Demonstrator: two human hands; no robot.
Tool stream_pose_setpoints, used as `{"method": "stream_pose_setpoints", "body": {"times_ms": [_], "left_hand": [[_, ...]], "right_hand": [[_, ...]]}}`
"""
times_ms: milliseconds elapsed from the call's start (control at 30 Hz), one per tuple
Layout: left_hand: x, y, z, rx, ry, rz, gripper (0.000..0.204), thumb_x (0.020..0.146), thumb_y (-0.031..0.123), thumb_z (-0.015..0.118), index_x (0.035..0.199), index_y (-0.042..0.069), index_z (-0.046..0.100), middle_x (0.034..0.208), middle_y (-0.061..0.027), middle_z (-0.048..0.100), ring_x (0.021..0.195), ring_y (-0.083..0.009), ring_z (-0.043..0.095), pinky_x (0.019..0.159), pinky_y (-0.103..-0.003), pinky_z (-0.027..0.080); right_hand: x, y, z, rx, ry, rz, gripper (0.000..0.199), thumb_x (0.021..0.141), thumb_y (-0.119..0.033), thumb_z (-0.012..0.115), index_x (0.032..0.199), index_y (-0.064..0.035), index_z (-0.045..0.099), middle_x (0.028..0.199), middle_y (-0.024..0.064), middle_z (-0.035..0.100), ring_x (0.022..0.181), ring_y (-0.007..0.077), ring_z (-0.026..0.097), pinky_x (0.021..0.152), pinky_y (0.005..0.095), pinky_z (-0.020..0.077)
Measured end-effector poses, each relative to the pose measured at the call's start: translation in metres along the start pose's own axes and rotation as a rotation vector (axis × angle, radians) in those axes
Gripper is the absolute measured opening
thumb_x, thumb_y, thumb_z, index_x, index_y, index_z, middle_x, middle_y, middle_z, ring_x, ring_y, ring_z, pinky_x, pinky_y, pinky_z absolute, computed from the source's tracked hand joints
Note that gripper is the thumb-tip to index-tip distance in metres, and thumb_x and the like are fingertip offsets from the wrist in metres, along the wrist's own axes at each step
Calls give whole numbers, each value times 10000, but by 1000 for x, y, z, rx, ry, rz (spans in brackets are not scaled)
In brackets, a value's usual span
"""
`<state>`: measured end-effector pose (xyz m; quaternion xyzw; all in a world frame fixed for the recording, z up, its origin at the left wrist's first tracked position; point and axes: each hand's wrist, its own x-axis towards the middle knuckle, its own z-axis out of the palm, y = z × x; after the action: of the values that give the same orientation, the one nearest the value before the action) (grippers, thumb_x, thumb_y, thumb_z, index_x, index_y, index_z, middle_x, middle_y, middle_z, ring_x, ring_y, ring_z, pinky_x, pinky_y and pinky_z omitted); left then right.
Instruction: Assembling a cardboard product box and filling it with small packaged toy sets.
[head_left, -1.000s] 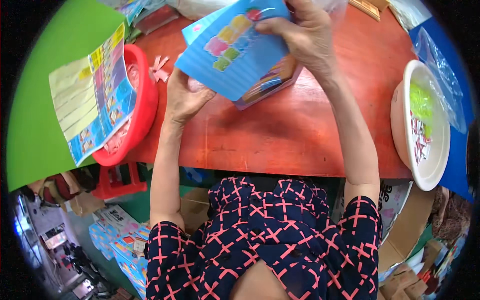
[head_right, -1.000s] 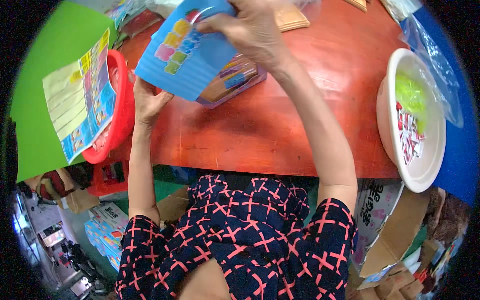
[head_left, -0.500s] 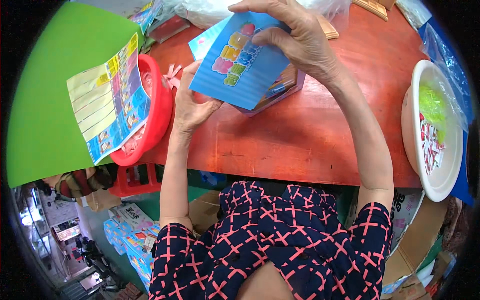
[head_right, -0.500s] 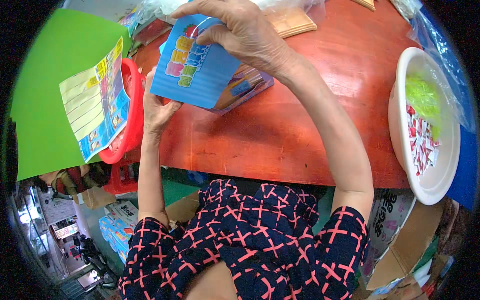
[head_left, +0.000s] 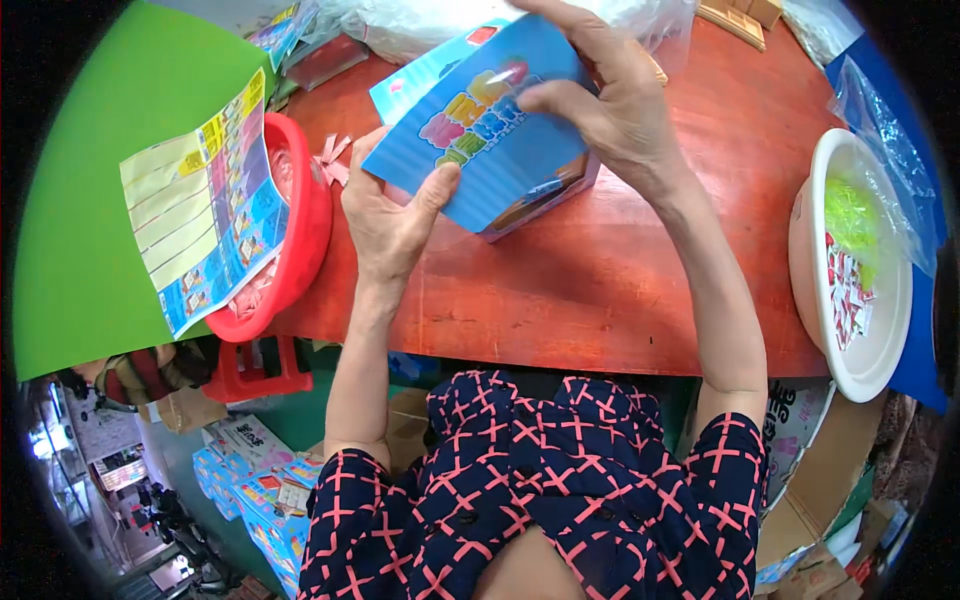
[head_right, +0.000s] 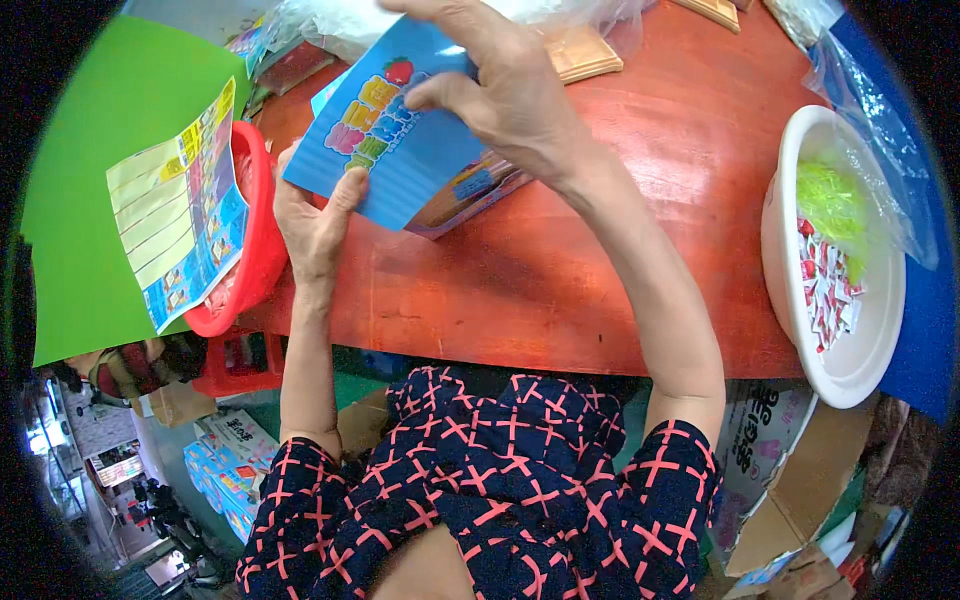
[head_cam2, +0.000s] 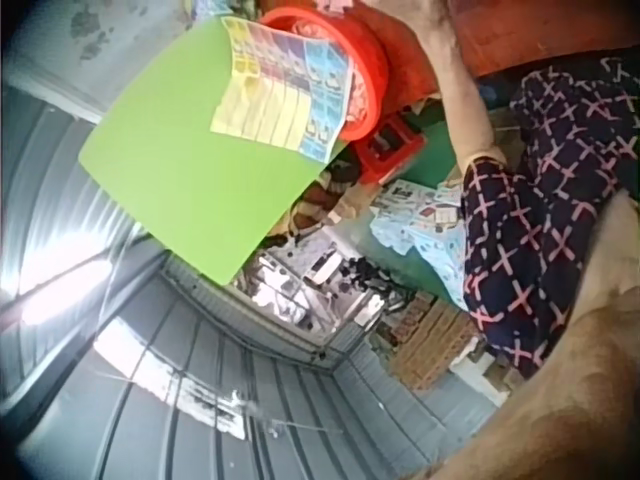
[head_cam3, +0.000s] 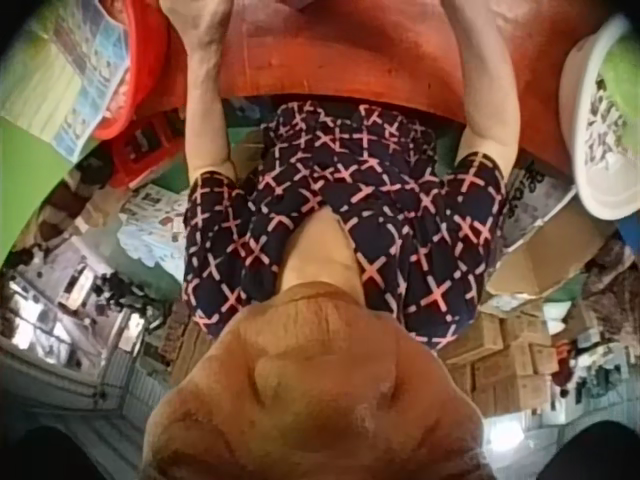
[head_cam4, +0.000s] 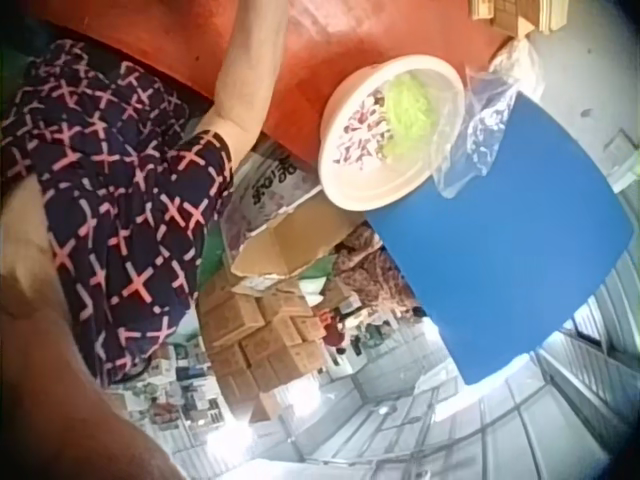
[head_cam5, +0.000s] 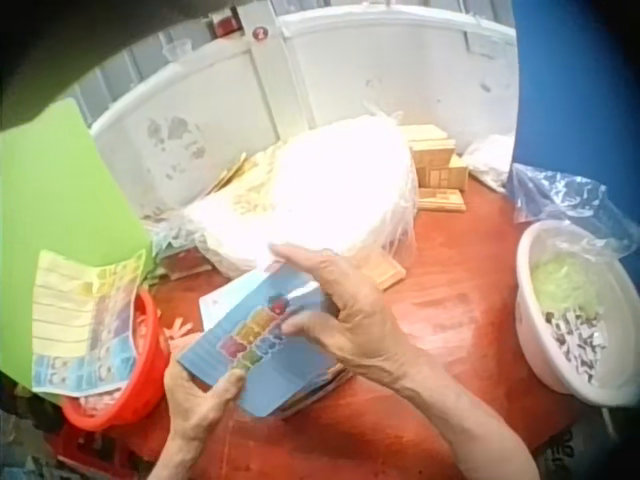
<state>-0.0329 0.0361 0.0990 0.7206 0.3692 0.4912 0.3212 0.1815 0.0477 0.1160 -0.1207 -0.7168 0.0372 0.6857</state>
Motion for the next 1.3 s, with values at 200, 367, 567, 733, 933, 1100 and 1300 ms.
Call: {"method": "stream_pose_setpoints", "body": {"times_ms": [200,367,567,733,933,1100,1300], "left_hand": [[4,6,-9,-10,-12,-67,390,718,122,759,1024,-3,552,914,-58,611,829,-122,582,765,-259,470],[10,6,-8,-160,24,-116,325,740,95,741,992,-8,563,898,-46,605,790,-100,580,692,-222,485],[14,11,-6,-134,86,-90,279,743,76,737,946,-16,569,871,-49,603,755,-89,583,670,-210,494],[17,15,-1,-114,113,-57,261,743,63,733,926,-16,564,869,-56,609,774,-101,599,695,-219,499],[16,11,-3,-88,107,-63,272,739,58,735,936,-21,566,896,-57,596,806,-115,601,724,-234,502],[14,8,0,-50,113,-60,315,740,91,741,987,-18,578,939,-46,542,839,-118,589,742,-239,497],[12,9,-2,-124,110,-101,340,734,108,750,994,-20,573,971,-65,558,849,-129,589,764,-260,497]], "right_hand": [[-38,-26,-35,-177,-97,643,586,716,0,681,1258,8,457,1156,97,555,1049,159,538,879,277,453],[-58,-32,-23,53,75,940,514,767,42,633,1253,2,471,1193,54,542,1073,153,524,888,264,461],[-61,-30,-20,-117,36,744,487,768,42,630,1234,-17,501,1104,52,597,987,143,569,840,263,473],[-67,-23,-26,-296,-80,632,465,762,27,637,1209,-22,520,1046,65,625,941,160,597,834,277,477],[-60,-32,-5,-330,77,687,423,746,14,650,1155,-17,547,1070,78,600,936,168,591,823,286,474],[-73,-24,-8,-304,180,654,399,712,19,677,1095,-6,570,1110,77,565,1004,164,559,817,311,476],[-67,-29,-12,-443,-66,588,270,670,58,685,925,3,620,989,89,596,927,182,576,785,289,482]]}}
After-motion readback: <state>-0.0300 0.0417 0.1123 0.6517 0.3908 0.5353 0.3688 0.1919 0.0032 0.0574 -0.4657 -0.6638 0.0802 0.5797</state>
